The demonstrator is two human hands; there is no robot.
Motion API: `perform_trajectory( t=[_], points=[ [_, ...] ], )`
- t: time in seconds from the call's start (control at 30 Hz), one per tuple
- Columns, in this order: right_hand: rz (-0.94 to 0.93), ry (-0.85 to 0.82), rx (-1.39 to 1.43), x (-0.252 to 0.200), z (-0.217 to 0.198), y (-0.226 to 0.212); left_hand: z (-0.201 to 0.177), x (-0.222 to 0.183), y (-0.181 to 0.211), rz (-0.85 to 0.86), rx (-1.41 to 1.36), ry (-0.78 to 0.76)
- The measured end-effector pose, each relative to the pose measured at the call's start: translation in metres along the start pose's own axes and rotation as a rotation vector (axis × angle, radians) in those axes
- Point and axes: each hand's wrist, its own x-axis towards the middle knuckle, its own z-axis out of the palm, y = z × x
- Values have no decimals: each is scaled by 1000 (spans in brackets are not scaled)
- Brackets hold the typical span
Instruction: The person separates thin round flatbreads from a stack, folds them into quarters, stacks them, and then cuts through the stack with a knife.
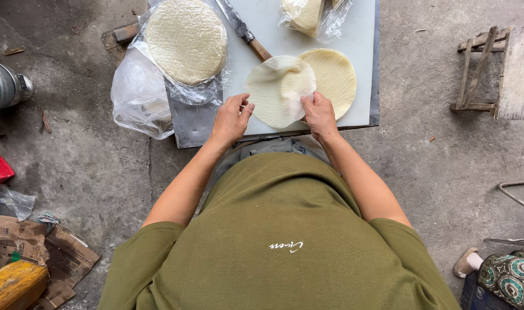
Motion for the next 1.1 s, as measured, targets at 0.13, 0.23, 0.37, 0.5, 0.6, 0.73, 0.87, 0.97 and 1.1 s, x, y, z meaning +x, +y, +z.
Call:
perform_trajectory(
  t=[0.13,0.23,0.37,0.5,0.6,0.73,0.87,0.97,1.1],
  points=[
    [-140,-56,-418,-15,14,-33,19,-1,-6,-200,-556,3],
    [-214,-100,-756,-35,22,-68,21,6,0,-330,-713,53],
    [-300,-218,-743,-51,22,-121,5,9,22,-368,-1053,-102],
    [-298,-100,-903,-52,-3,-174,-7,20,47,-424,-1205,-242],
    [-469,54,-1176,-61,-21,-190,0,35,60,-446,-1314,-334],
    [-864,65,-1324,-61,-31,-161,32,48,59,-474,-1370,-413],
    [-1080,57,-1562,-46,-29,-84,74,64,44,-592,-1311,-380],
    [-960,-44,-1780,-32,-34,-36,98,71,35,-564,-1094,-321],
    [-882,-70,-1573,-31,-52,-5,105,68,35,-410,-842,-241]
  ],
)
